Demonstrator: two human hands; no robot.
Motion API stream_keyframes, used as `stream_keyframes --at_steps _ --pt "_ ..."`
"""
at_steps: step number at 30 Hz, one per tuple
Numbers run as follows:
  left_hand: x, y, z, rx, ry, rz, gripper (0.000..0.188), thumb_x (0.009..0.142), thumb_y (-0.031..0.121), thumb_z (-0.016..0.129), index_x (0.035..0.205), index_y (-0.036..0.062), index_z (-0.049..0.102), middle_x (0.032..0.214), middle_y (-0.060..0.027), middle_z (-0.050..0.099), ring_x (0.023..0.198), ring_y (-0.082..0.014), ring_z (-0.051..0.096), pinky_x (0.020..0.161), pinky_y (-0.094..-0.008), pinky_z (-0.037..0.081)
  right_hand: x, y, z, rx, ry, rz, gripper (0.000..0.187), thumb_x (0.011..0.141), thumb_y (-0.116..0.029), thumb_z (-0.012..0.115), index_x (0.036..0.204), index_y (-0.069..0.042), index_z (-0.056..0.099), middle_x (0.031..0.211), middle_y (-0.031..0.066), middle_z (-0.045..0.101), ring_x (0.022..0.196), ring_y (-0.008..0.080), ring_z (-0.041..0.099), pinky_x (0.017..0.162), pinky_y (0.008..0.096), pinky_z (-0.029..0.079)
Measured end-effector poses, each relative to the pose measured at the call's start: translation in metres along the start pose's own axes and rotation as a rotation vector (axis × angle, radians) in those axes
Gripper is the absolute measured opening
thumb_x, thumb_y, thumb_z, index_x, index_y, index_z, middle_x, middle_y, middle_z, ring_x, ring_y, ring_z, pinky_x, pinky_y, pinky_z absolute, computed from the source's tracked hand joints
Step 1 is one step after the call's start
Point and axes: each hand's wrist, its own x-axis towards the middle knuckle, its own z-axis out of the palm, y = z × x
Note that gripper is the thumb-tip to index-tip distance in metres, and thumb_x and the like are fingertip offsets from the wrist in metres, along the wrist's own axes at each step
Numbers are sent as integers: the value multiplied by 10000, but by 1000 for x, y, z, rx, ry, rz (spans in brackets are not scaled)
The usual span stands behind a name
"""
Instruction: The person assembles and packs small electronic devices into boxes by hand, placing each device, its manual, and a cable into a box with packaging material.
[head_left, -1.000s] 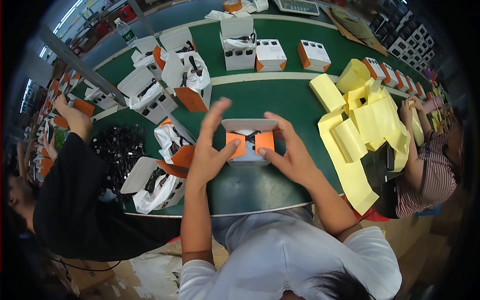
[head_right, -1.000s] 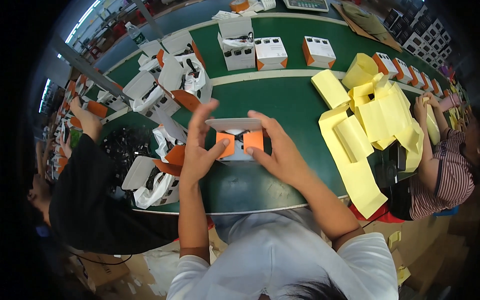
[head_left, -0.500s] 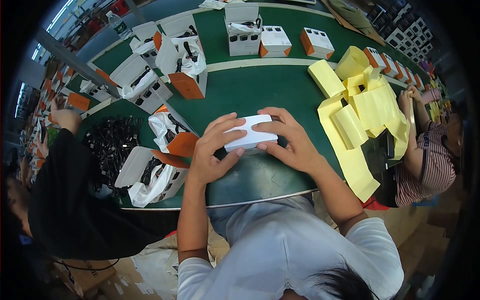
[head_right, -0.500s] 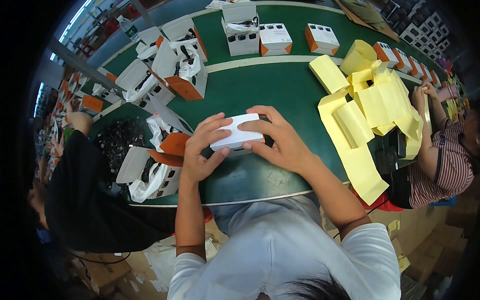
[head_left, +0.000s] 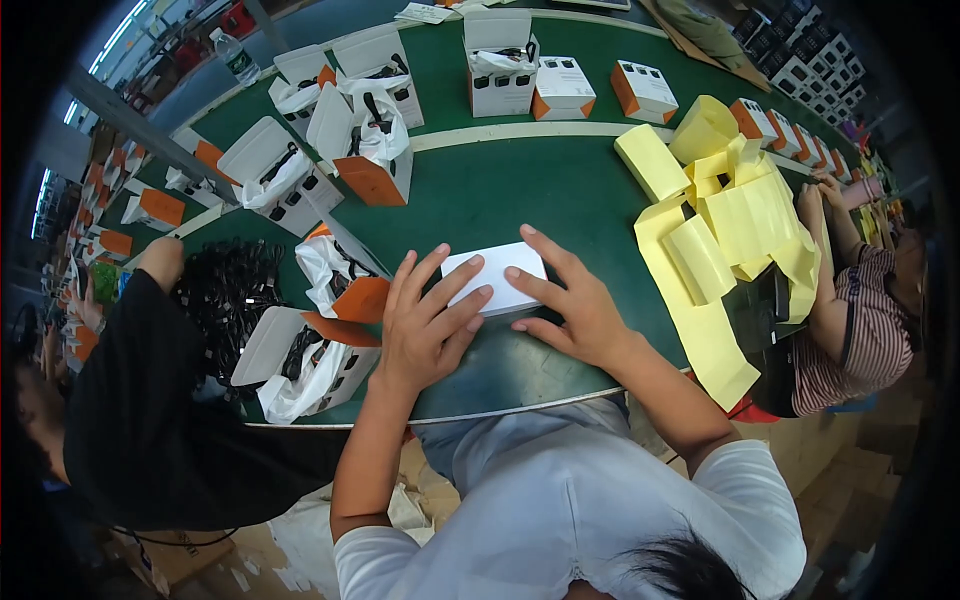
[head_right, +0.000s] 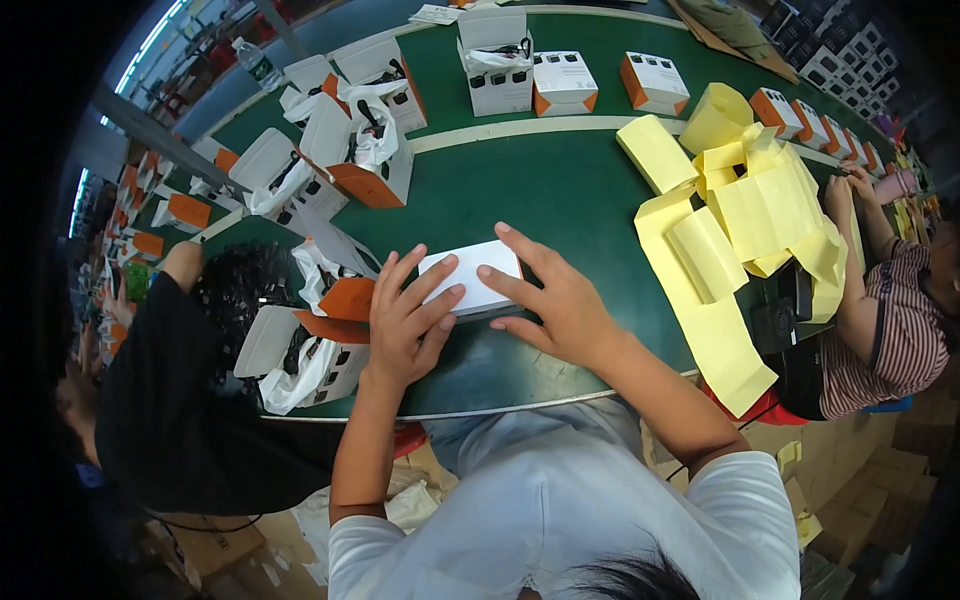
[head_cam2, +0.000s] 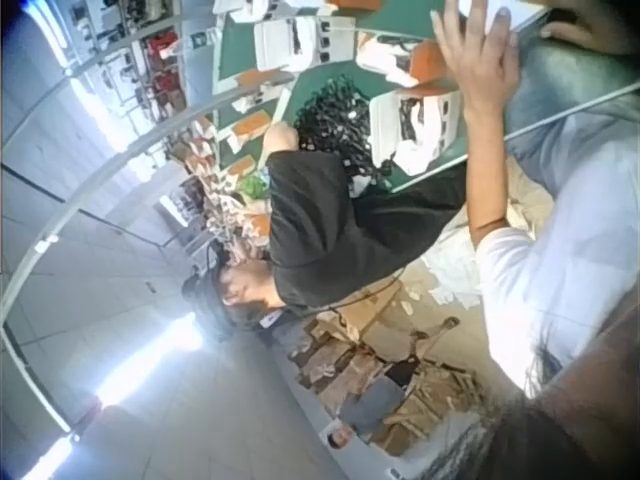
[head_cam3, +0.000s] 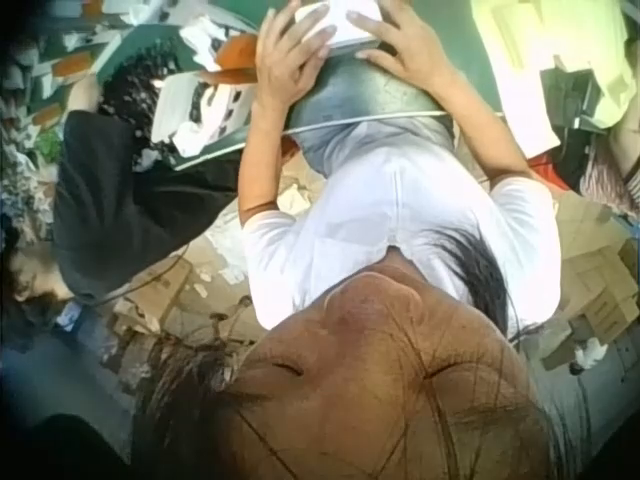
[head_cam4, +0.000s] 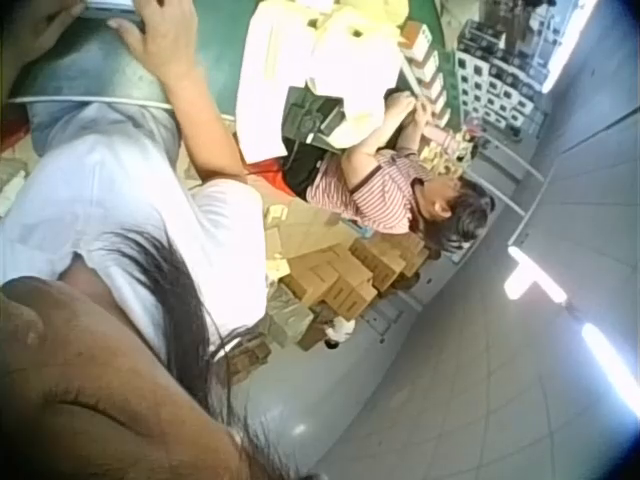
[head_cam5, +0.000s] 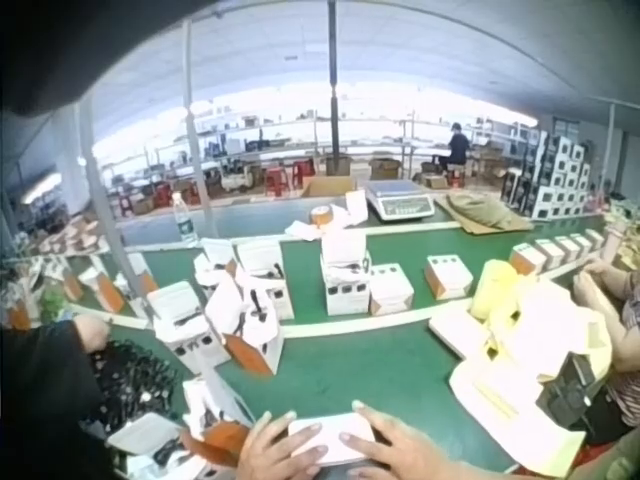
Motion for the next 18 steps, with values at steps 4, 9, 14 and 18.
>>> stream_keyframes --at_steps 4,9,14,18 --pt "-6 2 3 37 16 5 312 881 198 729 1193 175 725 1438 -65 608 1373 -396 491 1144 -604 333 -4 3 6 -64 39 -41 607 828 -236 799 1401 -224 597 1582 188 402 1242 379 576 984 433 513" --pt "-14 -3 19 -186 94 -110 323 846 146 766 1166 147 722 1434 -112 606 1381 -403 485 1152 -600 319 3 3 0 117 -26 82 562 848 -211 777 1382 -225 606 1569 172 416 1231 373 582 982 432 515" --pt "-22 -5 22 17 146 30 288 833 114 776 1116 120 720 1405 -126 620 1386 -402 482 1149 -588 331 -2 7 6 27 7 9 540 850 -203 775 1366 -226 616 1559 174 415 1218 382 587 977 437 522" --pt "-19 -4 31 -68 155 -17 403 797 140 806 1182 123 686 1407 -176 597 1402 -429 454 1160 -575 319 -3 15 9 57 38 -15 546 840 -179 785 1360 -227 627 1544 196 415 1251 381 573 991 446 519"
